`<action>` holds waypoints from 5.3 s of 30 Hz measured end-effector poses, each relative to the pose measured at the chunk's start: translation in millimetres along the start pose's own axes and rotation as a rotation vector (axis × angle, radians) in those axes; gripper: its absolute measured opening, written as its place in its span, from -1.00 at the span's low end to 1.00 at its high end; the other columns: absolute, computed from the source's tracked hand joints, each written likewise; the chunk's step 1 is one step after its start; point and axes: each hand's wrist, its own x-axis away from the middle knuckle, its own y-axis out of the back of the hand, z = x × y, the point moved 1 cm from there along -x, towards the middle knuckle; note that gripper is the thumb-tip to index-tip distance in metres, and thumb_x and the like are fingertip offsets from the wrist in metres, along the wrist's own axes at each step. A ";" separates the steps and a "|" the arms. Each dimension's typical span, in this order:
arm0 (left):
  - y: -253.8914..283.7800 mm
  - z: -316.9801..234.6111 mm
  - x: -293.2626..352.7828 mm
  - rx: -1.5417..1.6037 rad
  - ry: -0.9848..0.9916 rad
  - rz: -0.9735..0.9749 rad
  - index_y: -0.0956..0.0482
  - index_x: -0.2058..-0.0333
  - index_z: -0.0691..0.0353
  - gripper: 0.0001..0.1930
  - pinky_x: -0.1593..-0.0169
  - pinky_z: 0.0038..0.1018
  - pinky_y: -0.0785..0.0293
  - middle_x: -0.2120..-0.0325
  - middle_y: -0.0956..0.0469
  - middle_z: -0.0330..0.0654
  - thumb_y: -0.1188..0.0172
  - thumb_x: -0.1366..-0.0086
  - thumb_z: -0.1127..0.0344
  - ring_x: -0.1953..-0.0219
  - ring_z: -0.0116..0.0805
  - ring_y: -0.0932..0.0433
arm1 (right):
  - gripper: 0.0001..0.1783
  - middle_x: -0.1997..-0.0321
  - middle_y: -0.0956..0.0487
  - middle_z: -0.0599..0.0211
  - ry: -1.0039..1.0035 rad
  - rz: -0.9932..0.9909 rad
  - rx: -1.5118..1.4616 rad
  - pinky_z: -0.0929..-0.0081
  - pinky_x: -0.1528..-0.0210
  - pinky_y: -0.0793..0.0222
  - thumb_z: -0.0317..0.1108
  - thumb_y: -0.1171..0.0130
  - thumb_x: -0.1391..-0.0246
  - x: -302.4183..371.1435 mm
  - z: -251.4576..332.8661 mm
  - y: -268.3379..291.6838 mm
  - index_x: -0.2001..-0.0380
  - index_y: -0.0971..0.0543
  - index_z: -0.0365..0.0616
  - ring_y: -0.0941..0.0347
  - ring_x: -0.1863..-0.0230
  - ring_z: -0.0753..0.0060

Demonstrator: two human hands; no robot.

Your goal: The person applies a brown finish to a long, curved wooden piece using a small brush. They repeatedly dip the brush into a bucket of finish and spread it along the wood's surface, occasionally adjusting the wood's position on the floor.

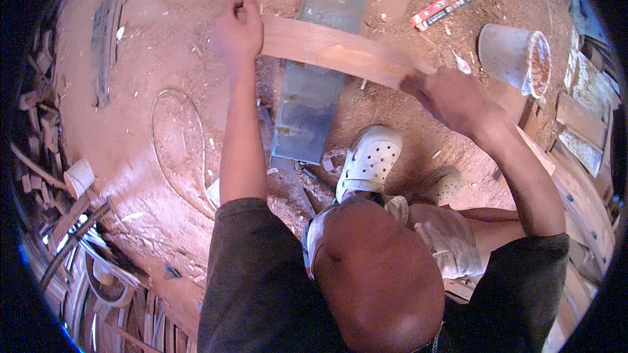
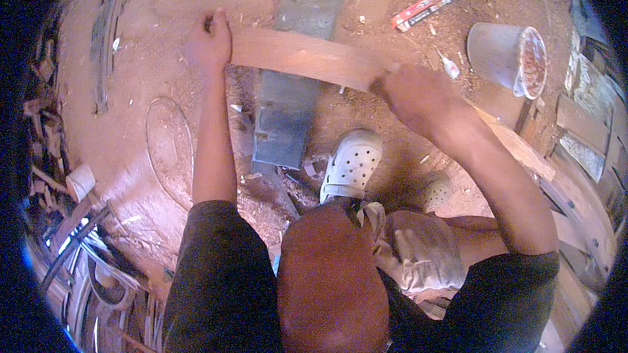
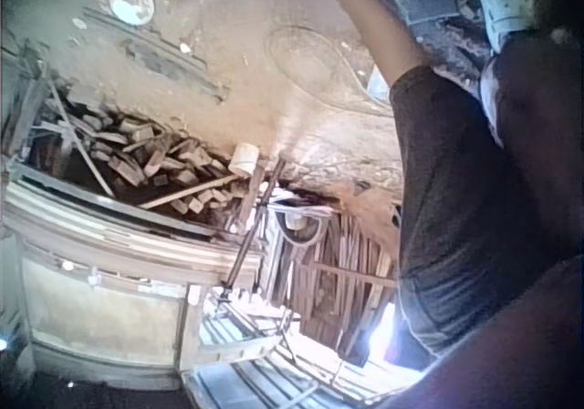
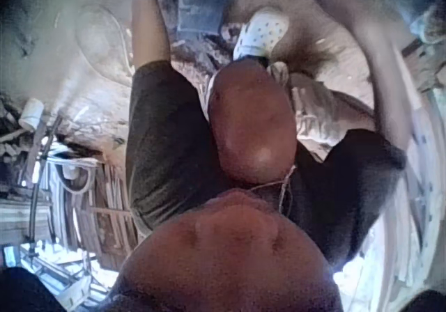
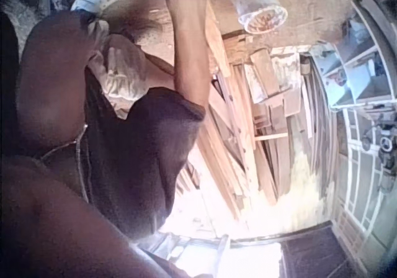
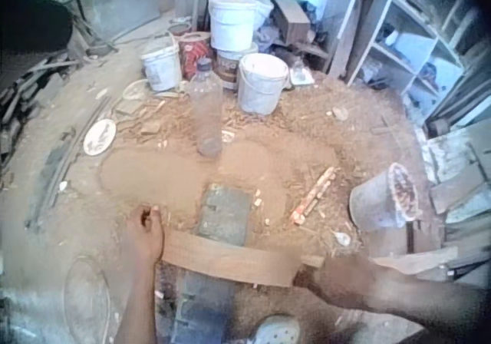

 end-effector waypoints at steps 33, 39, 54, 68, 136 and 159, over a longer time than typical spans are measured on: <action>-0.9 -5.0 -6.3 0.084 -0.079 0.067 -0.69 0.30 0.23 -0.59 0.16 -0.18 -0.51 0.42 -0.67 0.00 -0.14 -0.31 -0.05 0.30 0.00 -0.66 | -0.38 0.23 -0.58 -0.30 -0.335 -0.948 -0.999 0.03 0.25 -0.50 -0.39 -0.13 -0.24 -52.4 119.5 -125.0 -0.35 -0.28 -0.03 -0.58 0.28 -0.28; -3.5 6.2 -11.6 0.062 -0.037 0.078 -0.69 0.31 0.23 -0.57 0.16 -0.17 -0.50 0.39 -0.68 -0.02 -0.14 -0.30 -0.07 0.26 0.00 -0.65 | -0.34 0.18 -0.58 -0.31 -0.061 -0.743 -1.052 -0.04 0.14 -0.50 -0.39 -0.15 -0.20 -21.1 131.0 -116.4 -0.37 -0.27 -0.02 -0.57 0.22 -0.30; 1.9 -1.8 -4.6 0.034 -0.039 0.071 -0.70 0.30 0.19 -0.55 0.15 -0.18 -0.52 0.38 -0.69 -0.04 -0.12 -0.30 -0.11 0.25 0.01 -0.66 | -0.70 0.27 -0.62 -0.13 0.066 -0.340 -0.281 -0.10 0.13 -0.46 -0.29 -0.04 -0.24 8.7 -12.1 -51.7 0.03 -0.55 -0.18 -0.53 0.15 -0.30; -6.8 15.6 -9.4 0.104 -0.158 -0.149 -0.65 0.17 0.34 -0.59 0.10 -0.17 -0.54 0.24 -0.66 0.11 -0.17 -0.34 0.03 0.19 0.02 -0.65 | -0.34 0.58 -0.22 0.50 -0.442 -0.864 -2.028 0.68 0.85 -0.09 -0.04 -0.05 -0.34 135.9 -7.6 -144.3 -0.38 -0.22 -0.07 -0.10 0.85 0.69; 48.7 -18.6 64.7 -0.356 -0.086 0.326 -0.54 0.11 0.29 -0.47 0.04 0.09 -0.45 0.24 -0.58 0.33 0.23 -0.49 -0.08 0.12 0.32 -0.56 | -0.60 0.42 -0.30 0.26 1.873 0.279 -3.301 0.66 0.79 -0.27 -0.11 0.10 -0.40 41.4 -70.6 -32.2 0.21 -0.26 -0.33 -0.26 0.75 0.64; 8.2 16.2 29.4 0.567 -0.049 0.739 -0.66 0.21 0.36 -0.56 -0.07 -0.33 -0.44 0.24 -0.68 0.03 0.13 -0.53 0.14 0.12 -0.16 -0.63 | -0.59 0.43 -0.29 0.26 1.076 -0.248 -3.075 0.68 0.91 -0.18 -0.11 0.11 -0.41 -51.1 -20.2 -13.2 0.18 -0.20 -0.33 -0.24 0.80 0.64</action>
